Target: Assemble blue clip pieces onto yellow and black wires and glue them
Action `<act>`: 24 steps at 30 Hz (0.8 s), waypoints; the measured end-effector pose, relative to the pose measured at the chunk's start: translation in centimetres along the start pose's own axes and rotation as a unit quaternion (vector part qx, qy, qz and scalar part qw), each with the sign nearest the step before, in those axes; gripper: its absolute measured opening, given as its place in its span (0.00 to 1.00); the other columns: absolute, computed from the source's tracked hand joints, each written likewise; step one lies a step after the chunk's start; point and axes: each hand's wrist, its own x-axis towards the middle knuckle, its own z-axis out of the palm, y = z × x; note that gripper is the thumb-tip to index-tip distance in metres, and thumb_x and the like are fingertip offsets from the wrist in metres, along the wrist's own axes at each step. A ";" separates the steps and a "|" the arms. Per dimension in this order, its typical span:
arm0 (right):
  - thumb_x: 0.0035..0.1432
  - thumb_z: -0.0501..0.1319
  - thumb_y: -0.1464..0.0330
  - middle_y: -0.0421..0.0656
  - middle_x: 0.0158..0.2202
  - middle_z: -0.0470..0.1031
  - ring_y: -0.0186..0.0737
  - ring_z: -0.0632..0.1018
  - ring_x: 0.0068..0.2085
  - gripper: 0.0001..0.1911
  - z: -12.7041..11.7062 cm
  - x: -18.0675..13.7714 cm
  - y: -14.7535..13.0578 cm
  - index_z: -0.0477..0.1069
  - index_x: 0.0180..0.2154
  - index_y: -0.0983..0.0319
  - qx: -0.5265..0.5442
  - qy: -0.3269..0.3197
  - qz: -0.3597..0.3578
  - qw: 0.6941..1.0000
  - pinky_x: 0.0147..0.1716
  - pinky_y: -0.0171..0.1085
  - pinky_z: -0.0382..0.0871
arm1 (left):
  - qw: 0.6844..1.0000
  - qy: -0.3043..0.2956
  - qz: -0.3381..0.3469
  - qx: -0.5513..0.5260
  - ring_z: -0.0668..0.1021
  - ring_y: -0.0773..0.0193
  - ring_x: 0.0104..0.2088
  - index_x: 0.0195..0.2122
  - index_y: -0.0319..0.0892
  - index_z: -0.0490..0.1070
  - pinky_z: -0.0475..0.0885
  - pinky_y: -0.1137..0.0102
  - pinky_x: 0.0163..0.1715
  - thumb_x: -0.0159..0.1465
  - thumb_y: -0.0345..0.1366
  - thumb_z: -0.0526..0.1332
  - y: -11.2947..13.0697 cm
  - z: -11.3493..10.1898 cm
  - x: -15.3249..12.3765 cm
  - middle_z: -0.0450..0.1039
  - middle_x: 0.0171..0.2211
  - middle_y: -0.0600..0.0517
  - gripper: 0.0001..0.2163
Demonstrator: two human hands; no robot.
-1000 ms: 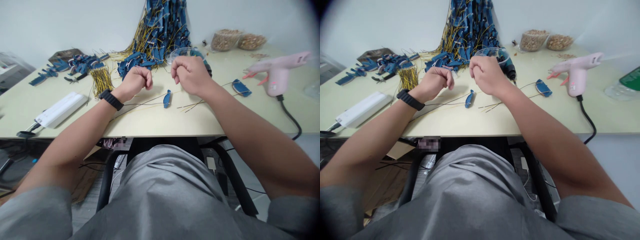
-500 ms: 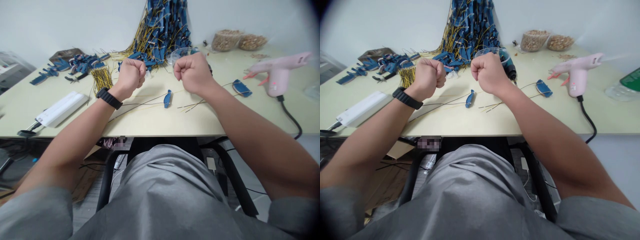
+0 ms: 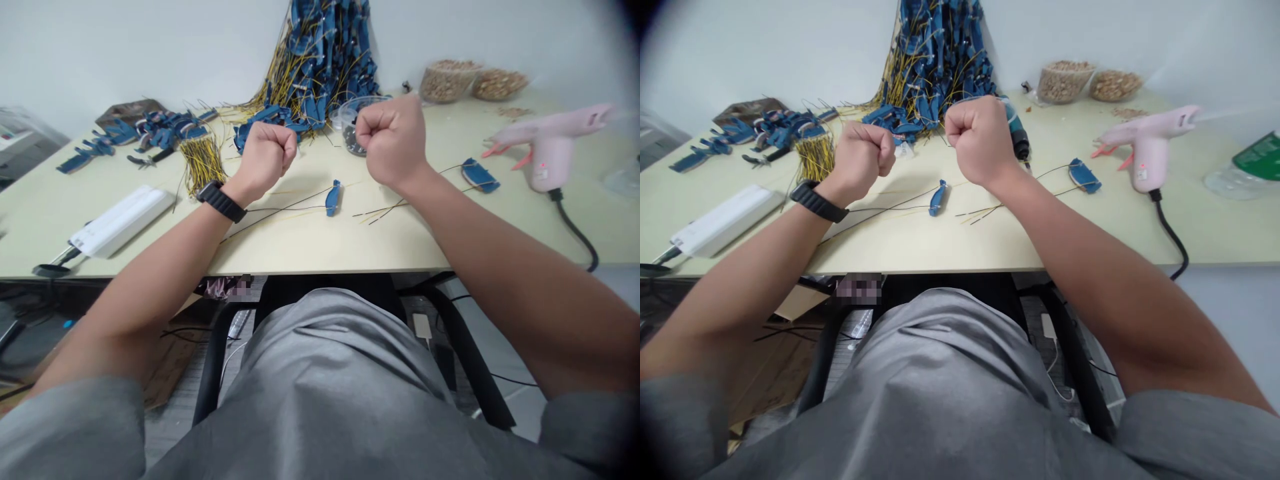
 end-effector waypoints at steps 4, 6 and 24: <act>0.71 0.68 0.59 0.49 0.34 0.84 0.66 0.87 0.51 0.17 0.6 0.3 0.7 0.71 0.28 0.47 -0.006 -0.068 0.009 0.998 0.46 0.56 0.80 | 0.987 -0.104 0.034 0.117 0.81 0.51 0.48 0.40 0.49 0.85 0.77 0.52 0.56 0.71 0.49 0.73 0.8 0.0 -0.4 0.90 0.45 0.48 0.10; 0.72 0.70 0.57 0.49 0.34 0.85 0.66 0.87 0.51 0.15 0.9 0.4 1.0 0.76 0.30 0.48 -0.007 -0.105 0.011 0.994 0.48 0.56 0.80 | 0.972 -0.171 0.043 0.157 0.83 0.42 0.62 0.54 0.48 0.88 0.75 0.51 0.70 0.71 0.57 0.77 1.1 0.0 -0.7 0.92 0.62 0.44 0.21; 0.64 0.84 0.52 0.48 0.41 0.93 0.60 0.89 0.49 0.09 1.2 1.0 4.3 0.92 0.41 0.47 0.027 -0.166 -0.016 0.986 0.55 0.56 0.79 | 0.940 -0.275 0.041 0.196 0.73 0.21 0.82 0.75 0.51 0.83 0.61 0.34 0.90 0.51 0.77 0.90 -0.5 0.4 -1.0 0.84 0.78 0.35 0.58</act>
